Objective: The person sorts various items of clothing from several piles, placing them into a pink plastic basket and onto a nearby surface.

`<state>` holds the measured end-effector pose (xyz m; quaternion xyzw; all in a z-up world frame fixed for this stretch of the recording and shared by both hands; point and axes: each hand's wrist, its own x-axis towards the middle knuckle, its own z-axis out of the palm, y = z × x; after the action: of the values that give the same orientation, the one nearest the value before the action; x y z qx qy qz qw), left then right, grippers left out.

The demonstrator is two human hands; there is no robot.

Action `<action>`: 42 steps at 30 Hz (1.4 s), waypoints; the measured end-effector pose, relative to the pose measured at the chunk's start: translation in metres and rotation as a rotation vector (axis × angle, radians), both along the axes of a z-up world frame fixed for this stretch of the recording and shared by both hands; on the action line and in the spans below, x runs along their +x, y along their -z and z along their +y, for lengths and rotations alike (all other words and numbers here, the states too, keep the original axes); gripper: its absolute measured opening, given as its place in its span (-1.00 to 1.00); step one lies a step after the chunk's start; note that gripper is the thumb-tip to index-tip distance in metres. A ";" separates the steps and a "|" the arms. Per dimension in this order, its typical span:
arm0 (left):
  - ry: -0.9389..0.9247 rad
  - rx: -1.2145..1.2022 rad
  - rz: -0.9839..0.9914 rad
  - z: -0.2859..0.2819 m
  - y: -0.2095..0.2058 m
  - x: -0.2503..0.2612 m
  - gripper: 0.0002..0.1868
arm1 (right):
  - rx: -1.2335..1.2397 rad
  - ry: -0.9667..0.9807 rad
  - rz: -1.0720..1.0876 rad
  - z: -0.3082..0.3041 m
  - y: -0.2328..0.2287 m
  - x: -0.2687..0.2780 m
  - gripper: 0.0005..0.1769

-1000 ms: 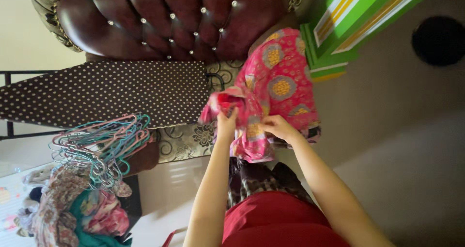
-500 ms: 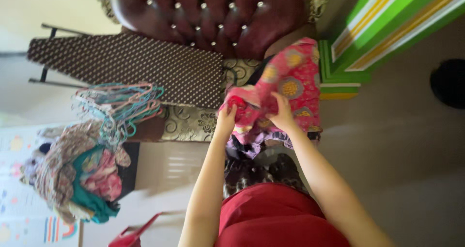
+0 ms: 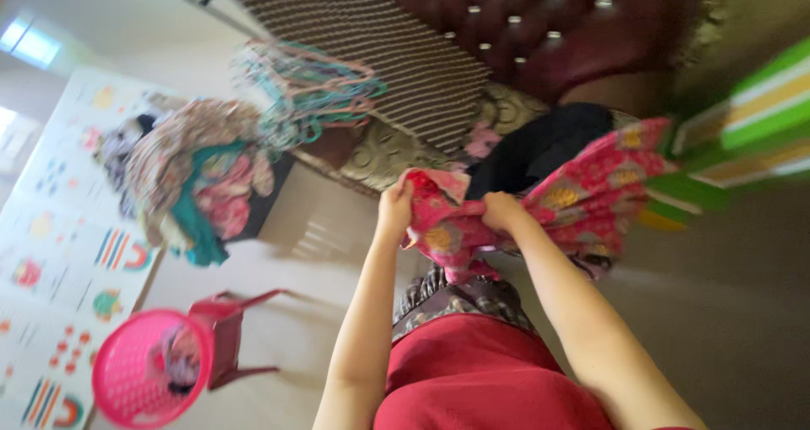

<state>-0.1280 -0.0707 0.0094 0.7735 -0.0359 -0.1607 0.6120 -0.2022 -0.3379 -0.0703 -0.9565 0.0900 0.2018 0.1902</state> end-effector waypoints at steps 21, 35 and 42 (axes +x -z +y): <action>-0.412 0.234 -0.248 0.400 -0.039 -0.102 -0.72 | 1.414 -0.113 -0.108 0.482 -0.075 0.030 -0.70; -0.665 -0.170 -0.013 0.436 -0.037 -0.122 -0.83 | 0.754 -0.294 -0.015 0.483 -0.109 0.016 -0.54; -0.273 0.475 -0.224 0.449 -0.073 -0.138 -0.14 | 1.395 -0.203 0.012 0.499 -0.104 0.034 -0.49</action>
<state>-0.2663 0.3785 0.0829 0.9056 0.0396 0.0057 0.4222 -0.1678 0.1608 0.0338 -0.6137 -0.1490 0.2345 0.7390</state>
